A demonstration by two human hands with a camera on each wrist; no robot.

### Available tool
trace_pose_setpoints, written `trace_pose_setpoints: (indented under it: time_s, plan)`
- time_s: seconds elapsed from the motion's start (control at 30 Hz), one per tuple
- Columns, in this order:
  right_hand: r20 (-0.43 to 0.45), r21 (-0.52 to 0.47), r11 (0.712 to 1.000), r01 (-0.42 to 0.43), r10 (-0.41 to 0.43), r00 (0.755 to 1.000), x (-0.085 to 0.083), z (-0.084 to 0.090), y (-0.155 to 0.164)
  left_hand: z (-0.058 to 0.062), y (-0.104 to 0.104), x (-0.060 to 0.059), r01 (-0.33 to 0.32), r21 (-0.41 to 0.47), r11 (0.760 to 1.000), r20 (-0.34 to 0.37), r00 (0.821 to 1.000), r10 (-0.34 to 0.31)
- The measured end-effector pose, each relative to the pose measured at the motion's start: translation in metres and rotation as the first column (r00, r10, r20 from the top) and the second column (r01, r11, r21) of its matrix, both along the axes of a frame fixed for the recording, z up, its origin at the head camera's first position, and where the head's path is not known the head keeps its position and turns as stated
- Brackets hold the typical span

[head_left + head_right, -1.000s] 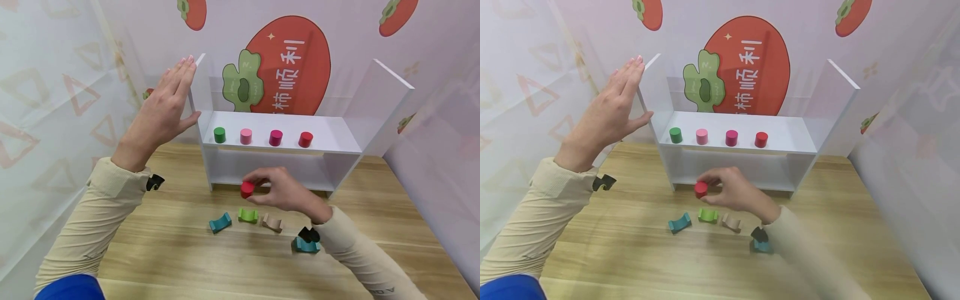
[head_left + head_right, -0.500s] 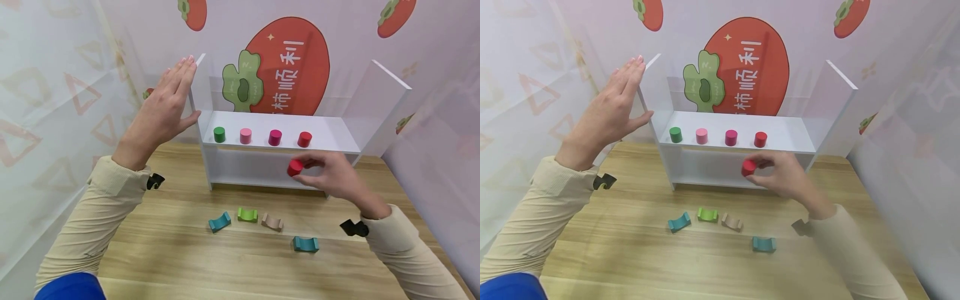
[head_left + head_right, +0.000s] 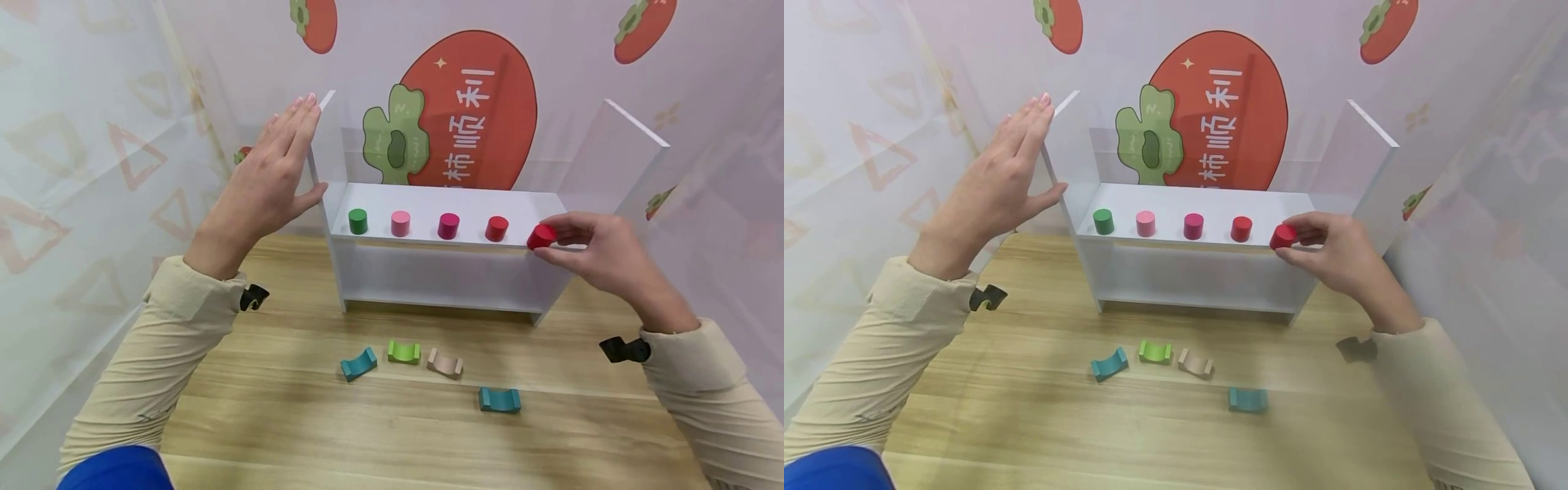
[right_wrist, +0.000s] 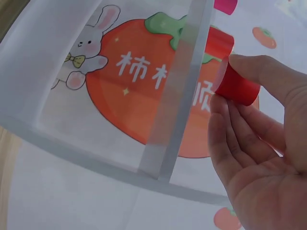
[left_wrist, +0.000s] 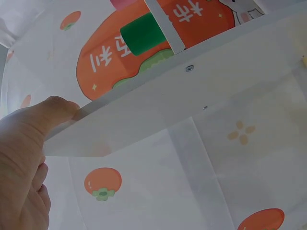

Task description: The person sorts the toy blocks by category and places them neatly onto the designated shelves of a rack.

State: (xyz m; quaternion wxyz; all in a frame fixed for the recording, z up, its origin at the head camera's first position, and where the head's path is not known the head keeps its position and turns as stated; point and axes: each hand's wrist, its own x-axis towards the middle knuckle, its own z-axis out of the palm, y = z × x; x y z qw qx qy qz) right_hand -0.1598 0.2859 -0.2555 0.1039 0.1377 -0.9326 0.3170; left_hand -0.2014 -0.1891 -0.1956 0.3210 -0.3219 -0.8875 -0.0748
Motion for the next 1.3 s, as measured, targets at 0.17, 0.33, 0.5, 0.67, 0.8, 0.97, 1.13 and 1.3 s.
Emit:
trace_pose_setpoints:
  time_s: [0.17, 0.33, 0.5, 0.67, 0.8, 0.97, 1.13, 1.3]
  plan:
    - [-0.01, -0.007, 0.999, 0.031, -0.031, 0.999, -0.005, -0.002, 0.001, 0.001, 0.0, 0.0, -0.002, -0.004, 1.0, 0.0, 1.0, 0.002]
    - [-0.035, 0.001, 0.998, 0.055, -0.055, 0.998, -0.011, -0.006, -0.002, 0.001, 0.0, 0.0, -0.01, -0.01, 1.0, 0.002, 1.0, 0.01]
    - [-0.037, 0.02, 0.997, 0.072, -0.071, 0.997, -0.014, -0.007, -0.003, 0.001, 0.0, 0.0, -0.011, -0.014, 1.0, 0.001, 1.0, 0.011]
    - [-0.024, 0.032, 0.996, 0.084, -0.083, 0.996, -0.015, -0.008, -0.003, 0.001, 0.0, 0.001, -0.012, -0.016, 1.0, 0.002, 1.0, 0.012]
    - [-0.019, 0.008, 0.996, 0.089, -0.088, 0.996, -0.013, -0.007, -0.002, 0.001, 0.0, 0.001, -0.009, -0.017, 1.0, -0.001, 1.0, 0.009]
    - [-0.081, -0.059, 0.994, 0.088, -0.093, 0.992, -0.005, -0.003, 0.002, 0.0, 0.0, 0.0, -0.009, -0.019, 1.0, -0.001, 1.0, 0.009]
    - [-0.189, -0.052, 0.997, 0.049, -0.058, 0.98, 0.008, 0.002, -0.003, -0.001, 0.0, -0.001, -0.004, -0.016, 1.0, -0.009, 1.0, 0.004]
    - [-0.258, -0.04, 0.997, -0.064, 0.052, 0.965, 0.019, -0.004, -0.016, -0.001, -0.001, 0.0, 0.004, -0.002, 1.0, -0.009, 1.0, -0.004]
